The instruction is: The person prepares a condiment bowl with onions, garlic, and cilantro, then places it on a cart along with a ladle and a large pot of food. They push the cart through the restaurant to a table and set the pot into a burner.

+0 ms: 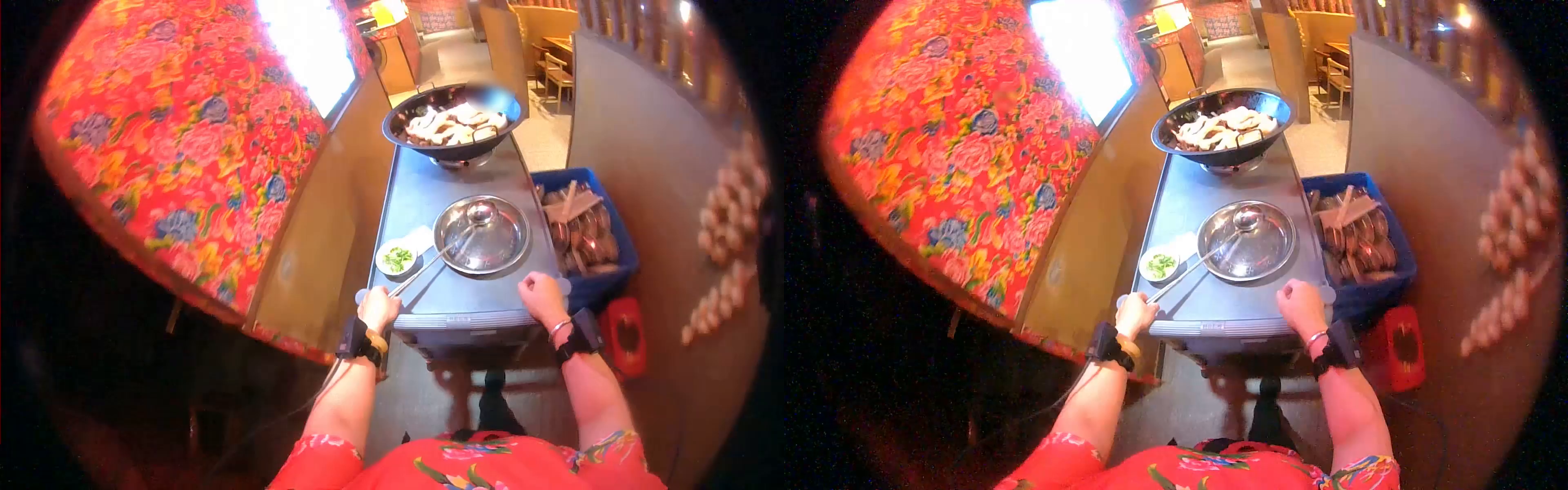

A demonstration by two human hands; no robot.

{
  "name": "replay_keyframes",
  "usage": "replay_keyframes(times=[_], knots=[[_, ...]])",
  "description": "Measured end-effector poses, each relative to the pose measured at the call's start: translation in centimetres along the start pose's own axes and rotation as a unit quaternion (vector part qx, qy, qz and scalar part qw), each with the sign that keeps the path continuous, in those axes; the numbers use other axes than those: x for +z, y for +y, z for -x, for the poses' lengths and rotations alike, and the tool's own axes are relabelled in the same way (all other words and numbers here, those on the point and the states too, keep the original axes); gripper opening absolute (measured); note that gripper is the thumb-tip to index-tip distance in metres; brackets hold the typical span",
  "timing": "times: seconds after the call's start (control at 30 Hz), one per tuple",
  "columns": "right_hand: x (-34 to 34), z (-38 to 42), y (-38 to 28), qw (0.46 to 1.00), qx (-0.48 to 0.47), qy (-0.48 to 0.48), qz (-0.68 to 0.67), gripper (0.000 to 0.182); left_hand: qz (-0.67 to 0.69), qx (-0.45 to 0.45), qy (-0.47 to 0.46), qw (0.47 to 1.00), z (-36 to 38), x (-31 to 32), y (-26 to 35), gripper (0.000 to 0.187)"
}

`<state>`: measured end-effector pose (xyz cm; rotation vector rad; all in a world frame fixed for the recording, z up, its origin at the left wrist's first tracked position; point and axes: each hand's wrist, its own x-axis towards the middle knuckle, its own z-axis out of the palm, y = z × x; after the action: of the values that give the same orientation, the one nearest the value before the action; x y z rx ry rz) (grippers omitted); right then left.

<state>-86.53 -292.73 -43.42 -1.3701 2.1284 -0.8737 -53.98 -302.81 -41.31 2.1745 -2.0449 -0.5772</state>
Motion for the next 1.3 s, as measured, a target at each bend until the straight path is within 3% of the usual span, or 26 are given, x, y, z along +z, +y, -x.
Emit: replay_keyframes(times=[0.13,0.2,0.27,0.43,0.57,0.63,0.83,0.9,1.03,1.13,1.23,1.3], knots=[[0.5,-3.8,-1.4,1.000,-0.016,-0.013,0.007,0.022,-0.011,-0.033,-0.051,0.998,-3.9,-2.1,2.0,0.033],[-0.3,-3.7,-3.2,0.998,0.025,-0.050,0.024,0.022,-0.018,-0.036,-0.074,0.996,-4.3,-2.8,2.3,0.036],[0.2,-1.3,-1.2,1.000,0.002,-0.027,0.000,0.022,-0.008,-0.038,-0.026,0.999,-1.5,-1.4,1.8,0.038],[0.4,-1.9,1.0,0.999,-0.010,-0.031,-0.010,0.022,-0.002,-0.028,-0.022,0.999,-1.5,-0.1,1.9,0.037],[2.7,-1.7,1.5,0.999,-0.015,0.004,-0.028,0.022,-0.055,-0.024,-0.034,0.998,-2.4,0.4,0.6,0.033],[2.3,-1.6,1.5,0.999,-0.025,0.040,-0.014,0.021,-0.032,-0.016,0.007,0.999,-2.0,0.6,0.9,0.033],[1.2,-0.5,0.7,0.991,0.007,0.129,-0.017,0.016,-0.021,0.001,-0.012,1.000,-1.8,0.3,1.1,0.031],[2.3,-0.1,2.9,0.978,-0.061,0.199,-0.024,0.015,-0.046,0.006,-0.027,0.999,-1.3,1.7,0.5,0.031],[1.4,0.2,3.3,0.982,-0.068,0.176,-0.020,0.014,-0.039,0.038,-0.015,0.998,-0.9,2.0,0.8,0.034],[2.2,-0.1,4.4,0.977,-0.106,0.185,-0.024,0.014,-0.041,-0.004,-0.015,0.999,-0.4,2.6,1.0,0.037],[1.7,1.0,4.7,0.983,-0.061,0.169,-0.019,0.014,-0.122,0.031,-0.014,0.992,0.0,3.0,1.7,0.038],[1.8,0.4,5.4,0.985,-0.068,0.156,-0.004,0.016,-0.098,0.028,-0.014,0.995,-0.6,3.9,1.3,0.040]])
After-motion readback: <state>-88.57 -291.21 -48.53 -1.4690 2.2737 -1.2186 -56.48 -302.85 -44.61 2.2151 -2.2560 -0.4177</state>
